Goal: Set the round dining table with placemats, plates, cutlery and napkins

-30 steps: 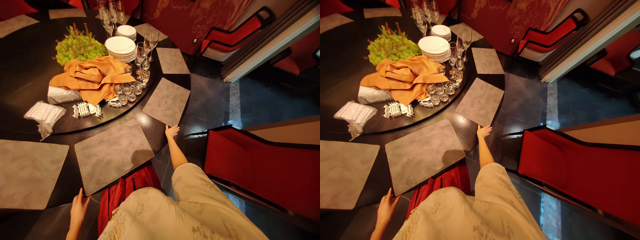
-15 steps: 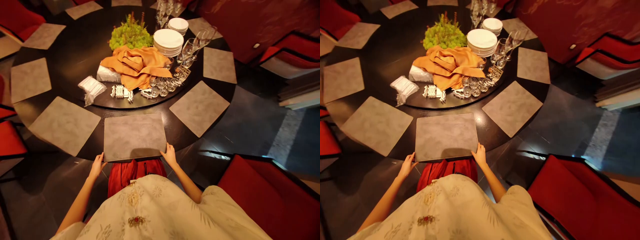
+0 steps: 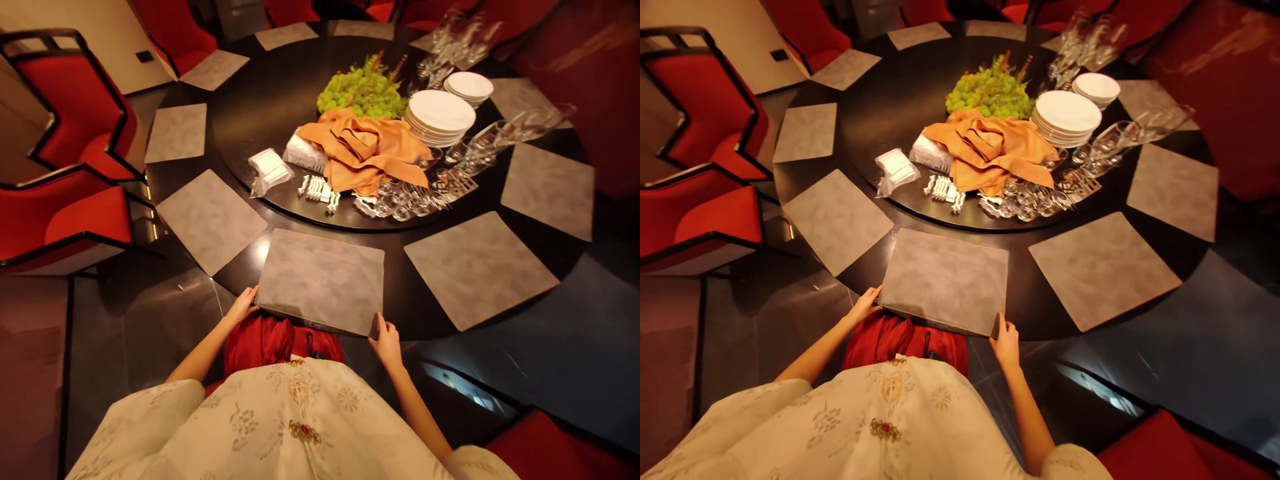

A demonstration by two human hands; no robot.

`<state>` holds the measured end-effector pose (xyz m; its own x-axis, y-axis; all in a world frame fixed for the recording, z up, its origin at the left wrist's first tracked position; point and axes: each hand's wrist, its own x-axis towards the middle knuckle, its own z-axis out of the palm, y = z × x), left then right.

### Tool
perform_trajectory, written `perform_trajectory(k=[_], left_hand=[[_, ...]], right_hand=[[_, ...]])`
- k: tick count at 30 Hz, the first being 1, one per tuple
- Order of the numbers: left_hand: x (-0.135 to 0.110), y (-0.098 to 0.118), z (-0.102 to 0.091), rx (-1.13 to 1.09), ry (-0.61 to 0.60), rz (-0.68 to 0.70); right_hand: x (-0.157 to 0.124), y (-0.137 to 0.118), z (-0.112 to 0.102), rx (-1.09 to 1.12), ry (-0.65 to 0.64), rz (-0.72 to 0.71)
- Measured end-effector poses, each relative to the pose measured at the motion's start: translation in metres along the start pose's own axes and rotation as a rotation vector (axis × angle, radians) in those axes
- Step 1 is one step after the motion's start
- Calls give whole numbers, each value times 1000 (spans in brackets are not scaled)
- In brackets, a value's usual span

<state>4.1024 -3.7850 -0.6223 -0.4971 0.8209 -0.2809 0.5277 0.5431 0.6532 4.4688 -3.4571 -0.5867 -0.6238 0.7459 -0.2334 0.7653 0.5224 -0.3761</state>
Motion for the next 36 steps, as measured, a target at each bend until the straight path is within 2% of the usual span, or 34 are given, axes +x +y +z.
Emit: perform_trajectory(k=[3, 5, 6, 8, 10, 13, 15, 16, 18, 21, 25, 28, 32, 36], left_hand=[[2, -5, -14, 35, 32, 67], [8, -27, -42, 71, 75, 110], [13, -45, -63, 92, 107, 120], [27, -96, -120, 146, 178, 115], [48, -159, -191, 226, 233, 92], [85, -252, -304, 374, 243, 68], [111, -299, -368, 449, 203, 66], [124, -317, -393, 476, 173, 69], [150, -341, -429, 513, 104, 84], [186, -359, -450, 512, -10, 167], [220, -375, -454, 439, -150, 373], [234, -394, -463, 442, -200, 480], [250, -421, -487, 459, -235, 550], [267, -434, -505, 417, -268, 589]], right_hand=[[7, -74, 10, 143, 95, -21], [17, -144, 31, 318, 65, -38], [24, -182, 47, 406, 33, -44], [42, -258, 88, 559, -35, -51], [66, -328, 132, 660, -73, -31], [104, -413, 189, 683, 29, 90], [124, -455, 210, 621, 188, 212], [132, -473, 216, 583, 263, 276], [142, -503, 218, 523, 370, 405], [154, -535, 213, 512, 426, 574], [172, -557, 213, 480, 487, 663], [182, -569, 220, 439, 543, 708], [191, -588, 229, 426, 591, 735], [200, -609, 236, 368, 642, 749]])
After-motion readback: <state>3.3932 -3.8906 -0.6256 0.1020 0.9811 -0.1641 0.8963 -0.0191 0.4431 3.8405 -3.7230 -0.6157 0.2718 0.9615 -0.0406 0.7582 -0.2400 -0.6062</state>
